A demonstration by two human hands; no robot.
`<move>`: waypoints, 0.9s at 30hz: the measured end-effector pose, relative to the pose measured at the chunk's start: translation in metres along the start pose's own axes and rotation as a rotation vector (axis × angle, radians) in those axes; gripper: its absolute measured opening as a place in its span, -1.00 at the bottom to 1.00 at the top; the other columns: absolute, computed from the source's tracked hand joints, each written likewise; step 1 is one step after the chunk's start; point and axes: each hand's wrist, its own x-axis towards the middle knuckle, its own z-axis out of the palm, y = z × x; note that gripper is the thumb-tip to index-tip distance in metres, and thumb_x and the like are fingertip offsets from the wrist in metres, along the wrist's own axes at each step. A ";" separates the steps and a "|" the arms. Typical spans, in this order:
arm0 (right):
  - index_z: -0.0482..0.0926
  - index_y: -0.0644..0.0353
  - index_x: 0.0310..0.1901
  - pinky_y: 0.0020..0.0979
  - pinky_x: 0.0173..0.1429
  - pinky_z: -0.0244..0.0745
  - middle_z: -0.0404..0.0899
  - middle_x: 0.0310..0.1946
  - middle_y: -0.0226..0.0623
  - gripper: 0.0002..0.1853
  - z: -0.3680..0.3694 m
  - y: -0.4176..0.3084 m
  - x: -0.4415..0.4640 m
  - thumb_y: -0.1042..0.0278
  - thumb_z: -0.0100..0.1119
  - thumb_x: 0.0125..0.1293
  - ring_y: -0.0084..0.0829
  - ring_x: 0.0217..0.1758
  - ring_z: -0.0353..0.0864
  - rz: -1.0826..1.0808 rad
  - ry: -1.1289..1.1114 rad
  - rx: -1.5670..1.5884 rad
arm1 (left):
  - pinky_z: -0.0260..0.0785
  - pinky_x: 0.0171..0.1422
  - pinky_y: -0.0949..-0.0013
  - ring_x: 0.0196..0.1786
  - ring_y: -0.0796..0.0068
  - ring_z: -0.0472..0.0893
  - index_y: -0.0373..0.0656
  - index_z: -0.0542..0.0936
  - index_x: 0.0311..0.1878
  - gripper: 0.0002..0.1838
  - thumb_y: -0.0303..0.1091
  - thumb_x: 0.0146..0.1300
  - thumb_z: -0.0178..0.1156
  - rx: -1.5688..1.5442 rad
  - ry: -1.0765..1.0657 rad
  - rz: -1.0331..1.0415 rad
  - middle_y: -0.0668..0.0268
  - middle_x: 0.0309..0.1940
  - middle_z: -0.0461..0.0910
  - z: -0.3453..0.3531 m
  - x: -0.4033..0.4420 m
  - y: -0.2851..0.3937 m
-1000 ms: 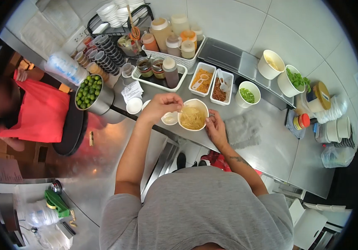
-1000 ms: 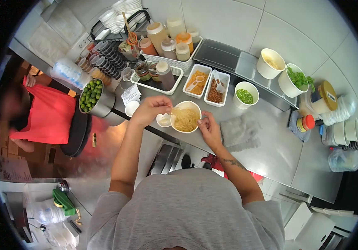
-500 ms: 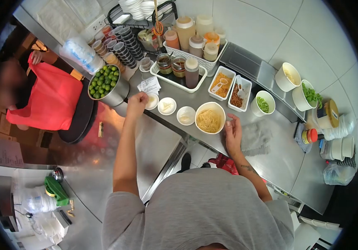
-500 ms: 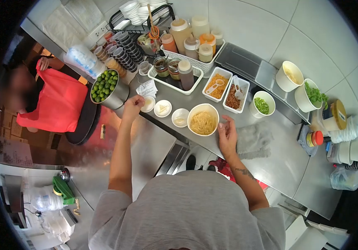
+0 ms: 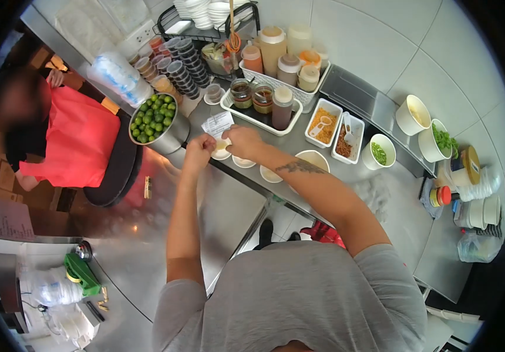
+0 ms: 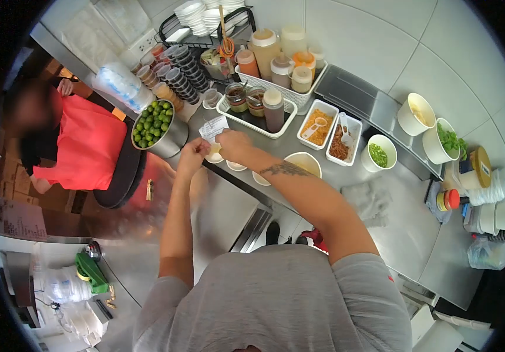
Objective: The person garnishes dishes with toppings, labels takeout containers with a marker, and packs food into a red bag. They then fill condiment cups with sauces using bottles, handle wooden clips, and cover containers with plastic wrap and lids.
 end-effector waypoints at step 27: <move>0.67 0.09 -0.24 -0.19 -0.06 0.52 0.63 -0.18 -0.18 -0.82 0.004 0.016 0.024 0.38 0.17 0.09 -0.17 -0.10 0.62 -0.027 -0.211 -0.060 | 0.21 -0.36 0.64 -0.46 0.76 0.41 -0.20 0.58 -0.30 -0.93 -0.56 0.15 0.15 -0.651 0.081 -0.094 0.49 -0.50 0.55 -0.042 -0.015 0.044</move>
